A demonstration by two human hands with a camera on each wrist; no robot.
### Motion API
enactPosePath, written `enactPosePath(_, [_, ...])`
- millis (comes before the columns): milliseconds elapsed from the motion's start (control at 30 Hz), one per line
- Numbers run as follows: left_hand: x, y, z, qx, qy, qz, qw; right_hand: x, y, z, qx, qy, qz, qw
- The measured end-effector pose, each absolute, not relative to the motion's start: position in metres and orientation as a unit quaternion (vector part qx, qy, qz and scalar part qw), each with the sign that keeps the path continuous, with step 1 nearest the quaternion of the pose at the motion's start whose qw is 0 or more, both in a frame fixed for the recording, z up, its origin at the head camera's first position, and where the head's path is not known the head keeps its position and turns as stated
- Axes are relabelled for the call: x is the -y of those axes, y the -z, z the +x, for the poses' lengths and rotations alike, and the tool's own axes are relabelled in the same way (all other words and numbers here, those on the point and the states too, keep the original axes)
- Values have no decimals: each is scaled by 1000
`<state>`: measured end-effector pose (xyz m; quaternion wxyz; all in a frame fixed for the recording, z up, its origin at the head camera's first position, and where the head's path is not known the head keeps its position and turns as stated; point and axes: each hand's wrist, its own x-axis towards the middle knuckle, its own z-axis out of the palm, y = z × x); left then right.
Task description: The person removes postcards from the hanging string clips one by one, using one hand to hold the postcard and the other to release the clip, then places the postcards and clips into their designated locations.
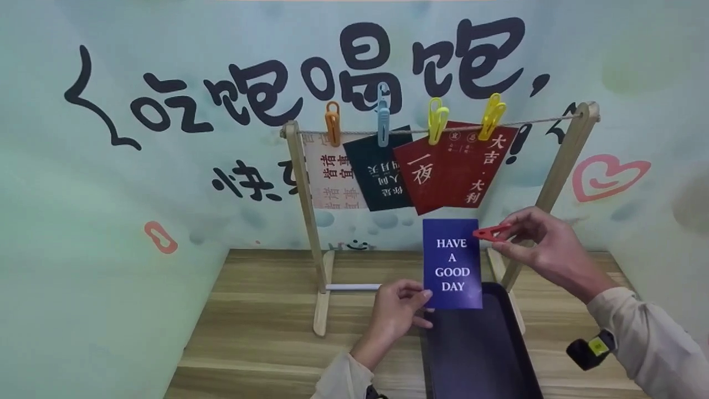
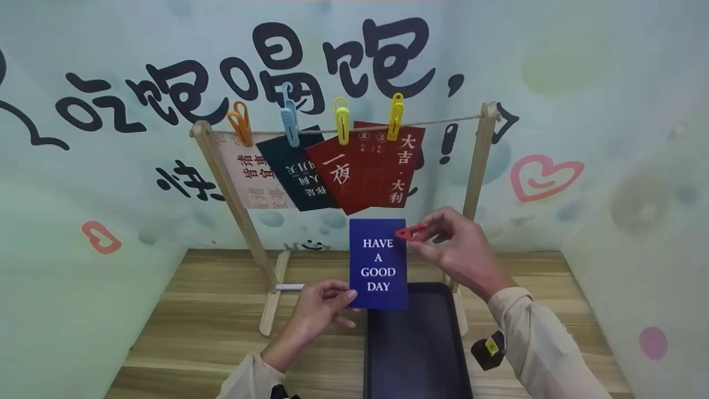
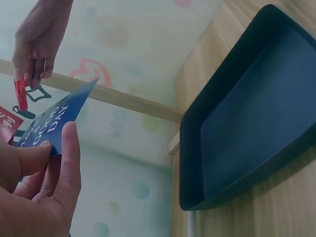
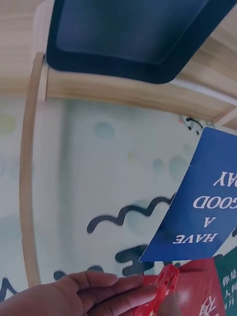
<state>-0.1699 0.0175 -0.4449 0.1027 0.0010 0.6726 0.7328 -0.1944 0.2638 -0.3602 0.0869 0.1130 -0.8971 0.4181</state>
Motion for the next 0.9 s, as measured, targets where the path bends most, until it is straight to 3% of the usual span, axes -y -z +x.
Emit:
enactPosePath(200, [-3,458,-165,-681,-725,-9,101,-262,387,-195,894,-430,112,54])
enactPosePath(500, [27,491,-152,-674,-731,-44,98,-262,433,-195,903,-405,128,63])
enactPosePath(900, [57,540,-135,-693,-708,-85,105,-261,487,-197,911,-405,80,14])
